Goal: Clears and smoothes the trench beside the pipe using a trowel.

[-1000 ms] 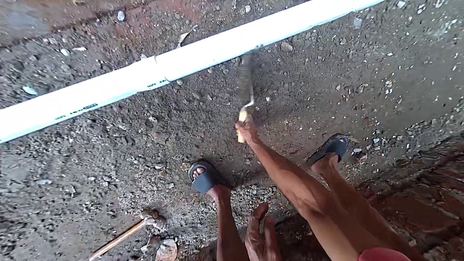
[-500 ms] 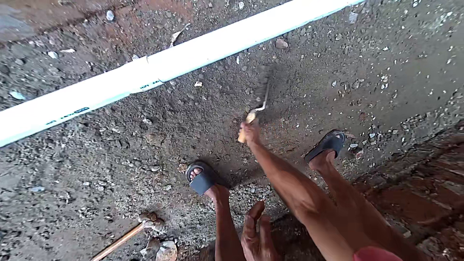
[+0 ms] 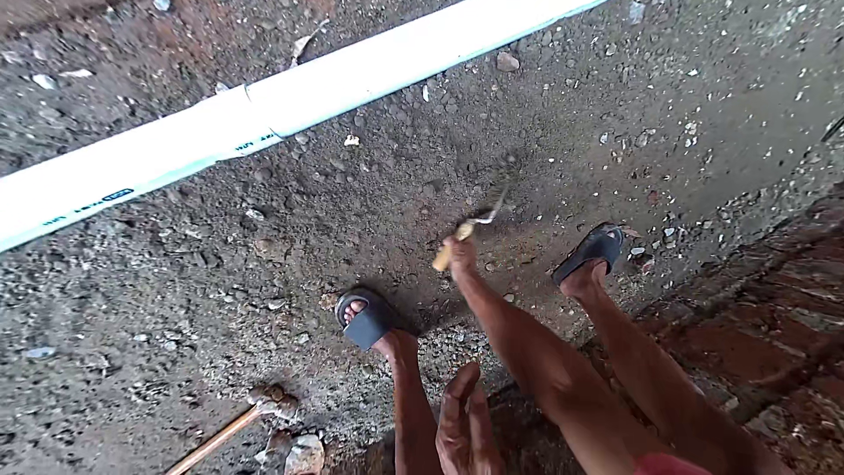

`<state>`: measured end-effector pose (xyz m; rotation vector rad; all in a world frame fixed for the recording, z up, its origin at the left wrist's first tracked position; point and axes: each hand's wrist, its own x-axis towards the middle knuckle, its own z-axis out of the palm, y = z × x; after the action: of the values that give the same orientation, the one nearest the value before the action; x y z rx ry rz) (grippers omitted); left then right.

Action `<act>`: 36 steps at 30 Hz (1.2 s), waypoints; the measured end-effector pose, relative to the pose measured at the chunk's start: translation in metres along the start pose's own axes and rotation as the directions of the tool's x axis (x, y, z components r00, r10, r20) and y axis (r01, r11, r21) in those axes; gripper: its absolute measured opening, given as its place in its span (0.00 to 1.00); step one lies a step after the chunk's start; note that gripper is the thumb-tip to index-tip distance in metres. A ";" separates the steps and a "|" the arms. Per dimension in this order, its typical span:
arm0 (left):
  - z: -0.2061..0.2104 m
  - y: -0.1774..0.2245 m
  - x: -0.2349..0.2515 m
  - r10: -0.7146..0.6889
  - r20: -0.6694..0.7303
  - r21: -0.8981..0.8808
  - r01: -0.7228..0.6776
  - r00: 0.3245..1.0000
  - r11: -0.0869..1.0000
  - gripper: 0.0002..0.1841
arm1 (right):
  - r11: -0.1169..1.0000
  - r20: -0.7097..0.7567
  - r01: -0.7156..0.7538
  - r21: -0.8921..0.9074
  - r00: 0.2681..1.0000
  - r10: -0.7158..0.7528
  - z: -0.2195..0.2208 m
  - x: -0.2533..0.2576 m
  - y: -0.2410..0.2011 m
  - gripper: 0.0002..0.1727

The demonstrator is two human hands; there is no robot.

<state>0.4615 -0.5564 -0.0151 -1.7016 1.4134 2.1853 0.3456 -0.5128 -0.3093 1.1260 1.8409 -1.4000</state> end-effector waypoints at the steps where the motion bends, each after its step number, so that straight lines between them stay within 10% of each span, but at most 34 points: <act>1: -0.002 0.001 0.002 0.004 -0.013 -0.006 -0.004 1.000 1.000 0.16 | 1.000 0.042 0.003 0.013 0.999 -0.004 0.026 -0.013 0.004 0.36; 15: 0.000 -0.006 0.000 0.004 -0.109 -0.016 -0.006 0.994 1.000 0.16 | 0.998 0.198 0.014 -0.062 0.980 -0.001 0.098 -0.071 -0.012 0.29; 20: -0.011 -0.019 0.007 0.133 -0.249 -0.023 -0.143 0.959 0.990 0.16 | 0.920 0.366 0.082 -0.384 0.928 0.070 0.113 -0.089 -0.016 0.32; 27: -0.019 -0.019 0.006 0.163 -0.221 -0.093 -0.187 0.961 0.978 0.16 | 0.984 -0.075 0.038 -0.175 0.996 -0.052 0.033 0.005 -0.091 0.32; 32: -0.017 -0.017 0.005 0.119 -0.278 -0.112 -0.155 0.953 0.982 0.17 | 0.992 0.156 0.060 -0.115 0.987 -0.041 0.100 -0.012 -0.063 0.36; 36: -0.015 -0.015 0.005 0.098 -0.295 -0.093 -0.131 0.950 0.987 0.17 | 0.904 0.333 0.151 -0.400 0.943 -0.010 0.114 -0.043 -0.038 0.39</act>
<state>0.4788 -0.5595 -0.0282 -2.1050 1.5114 2.1799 0.3270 -0.6374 -0.2892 0.5670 1.8401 -1.0754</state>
